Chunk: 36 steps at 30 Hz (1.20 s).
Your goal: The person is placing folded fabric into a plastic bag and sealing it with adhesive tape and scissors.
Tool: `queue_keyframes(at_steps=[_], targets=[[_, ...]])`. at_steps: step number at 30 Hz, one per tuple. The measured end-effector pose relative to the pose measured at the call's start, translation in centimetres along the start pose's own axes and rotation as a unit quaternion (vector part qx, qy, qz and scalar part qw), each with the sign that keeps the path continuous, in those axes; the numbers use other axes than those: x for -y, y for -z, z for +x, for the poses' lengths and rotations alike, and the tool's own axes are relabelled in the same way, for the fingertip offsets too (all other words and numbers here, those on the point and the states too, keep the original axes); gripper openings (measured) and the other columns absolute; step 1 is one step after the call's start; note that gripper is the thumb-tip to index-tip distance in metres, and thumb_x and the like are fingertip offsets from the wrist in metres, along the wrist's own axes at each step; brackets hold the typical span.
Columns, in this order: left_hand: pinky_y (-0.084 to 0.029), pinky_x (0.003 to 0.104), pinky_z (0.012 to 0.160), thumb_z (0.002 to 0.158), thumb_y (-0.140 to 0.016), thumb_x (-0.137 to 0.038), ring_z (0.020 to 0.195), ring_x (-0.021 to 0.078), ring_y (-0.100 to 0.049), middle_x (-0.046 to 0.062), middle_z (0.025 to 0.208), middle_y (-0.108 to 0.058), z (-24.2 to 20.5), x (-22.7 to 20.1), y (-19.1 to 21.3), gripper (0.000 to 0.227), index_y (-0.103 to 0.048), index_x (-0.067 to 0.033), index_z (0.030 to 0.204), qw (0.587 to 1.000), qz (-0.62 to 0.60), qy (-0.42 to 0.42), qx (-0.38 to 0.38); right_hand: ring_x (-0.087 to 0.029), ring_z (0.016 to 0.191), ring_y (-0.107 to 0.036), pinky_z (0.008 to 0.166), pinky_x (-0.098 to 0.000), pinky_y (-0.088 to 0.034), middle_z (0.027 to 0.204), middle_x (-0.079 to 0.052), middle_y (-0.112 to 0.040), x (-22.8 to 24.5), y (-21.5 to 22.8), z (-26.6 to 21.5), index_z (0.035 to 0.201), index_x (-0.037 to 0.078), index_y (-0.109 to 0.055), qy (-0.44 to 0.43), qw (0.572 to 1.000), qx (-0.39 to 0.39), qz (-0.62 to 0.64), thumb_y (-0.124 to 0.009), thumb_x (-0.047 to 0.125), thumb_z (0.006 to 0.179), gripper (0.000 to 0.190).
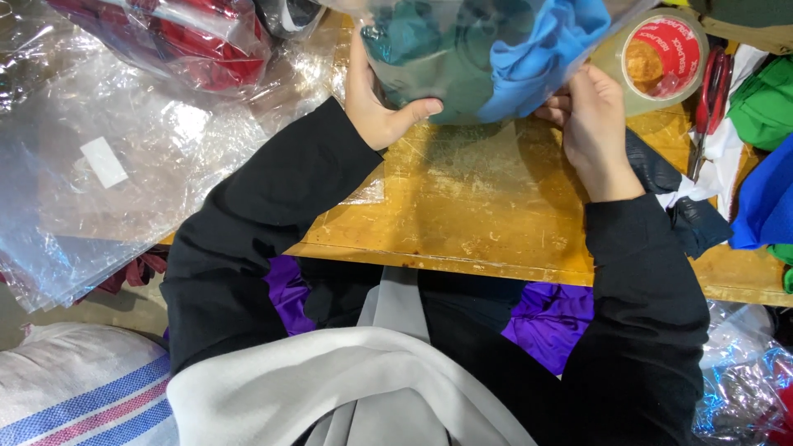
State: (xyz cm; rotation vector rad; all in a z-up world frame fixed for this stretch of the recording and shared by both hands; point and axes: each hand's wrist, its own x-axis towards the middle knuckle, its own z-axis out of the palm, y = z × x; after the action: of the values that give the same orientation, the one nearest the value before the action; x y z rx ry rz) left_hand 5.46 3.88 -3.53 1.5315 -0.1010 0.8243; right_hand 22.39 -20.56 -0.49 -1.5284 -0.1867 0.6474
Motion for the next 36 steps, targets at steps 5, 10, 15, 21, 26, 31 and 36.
queue_keyframes(at_steps=[5,10,15,21,26,31,36], targets=[[-0.052,0.039,0.120,0.085,-0.095,-0.036,0.136,0.0263,-0.058,0.010,0.141,-0.051,0.2,0.1,0.0,0.097,-0.030,-0.0097,0.152,0.999,0.038,-0.011,-0.001,-0.005,0.085,-0.063,0.088,-0.0212,-0.063,0.092,0.004,-0.064,0.3,0.5,-0.7,0.093,0.017,-0.059,0.013,0.998,0.038,-0.041,-0.059,0.014,0.109,0.017],[-0.052,0.040,0.122,0.087,-0.096,-0.032,0.141,0.0264,-0.057,0.009,0.148,-0.049,0.0,1.2,0.3,0.100,-0.026,-0.0120,0.156,0.999,0.032,-0.007,-0.006,-0.014,0.101,-0.071,0.098,-0.0268,-0.064,0.111,-0.003,-0.070,1.7,0.3,-1.5,0.112,0.014,-0.064,0.013,0.992,0.081,-0.094,-0.051,0.009,0.107,0.015],[-0.051,0.040,0.124,0.090,-0.094,-0.033,0.142,0.0253,-0.056,0.008,0.149,-0.049,0.2,1.2,0.5,0.094,-0.029,-0.0142,0.156,0.999,0.030,-0.031,-0.001,-0.019,0.097,-0.074,0.083,-0.0301,-0.066,0.107,-0.011,-0.072,2.3,-0.8,-2.1,0.118,0.007,-0.062,0.094,0.971,0.077,-0.205,-0.059,0.022,0.113,0.016],[-0.053,0.041,0.121,0.090,-0.093,-0.033,0.141,0.0270,-0.057,0.010,0.148,-0.048,0.1,1.1,0.5,0.098,-0.025,-0.0136,0.157,0.999,0.031,-0.014,-0.002,-0.015,0.072,-0.069,0.067,-0.0256,-0.062,0.092,-0.011,-0.070,1.3,-0.3,-1.8,0.102,0.005,-0.061,0.155,0.953,0.052,-0.254,-0.061,-0.001,0.110,0.010],[-0.050,0.041,0.124,0.093,-0.092,-0.030,0.143,0.0261,-0.056,0.009,0.150,-0.048,0.3,1.1,0.6,0.094,-0.026,-0.0145,0.157,1.000,0.022,-0.018,0.006,-0.020,0.075,-0.067,0.066,-0.0286,-0.058,0.097,-0.014,-0.064,1.5,-0.7,-1.9,0.116,0.005,-0.047,0.186,0.958,0.068,-0.207,-0.054,-0.009,0.108,0.018],[-0.038,0.044,0.138,0.100,-0.090,-0.040,0.161,0.0266,-0.035,0.009,0.167,-0.028,-0.2,2.1,0.6,0.107,-0.008,-0.0149,0.165,0.973,0.218,-0.061,-0.047,-0.020,0.078,-0.066,0.070,-0.0281,-0.057,0.099,-0.014,-0.063,0.1,0.8,-0.8,0.129,0.004,-0.048,0.182,0.962,0.098,-0.178,-0.058,-0.002,0.113,0.019],[-0.053,0.034,0.080,0.104,-0.060,-0.015,0.094,0.0188,-0.056,0.004,0.108,-0.055,1.2,-0.8,-1.5,0.007,-0.061,-0.0174,0.111,0.632,0.555,-0.496,0.216,-0.016,0.078,-0.064,0.071,-0.0246,-0.054,0.098,-0.009,-0.057,0.1,0.5,-1.0,0.127,0.005,-0.047,0.145,0.973,0.088,-0.157,-0.053,-0.001,0.113,0.016]])
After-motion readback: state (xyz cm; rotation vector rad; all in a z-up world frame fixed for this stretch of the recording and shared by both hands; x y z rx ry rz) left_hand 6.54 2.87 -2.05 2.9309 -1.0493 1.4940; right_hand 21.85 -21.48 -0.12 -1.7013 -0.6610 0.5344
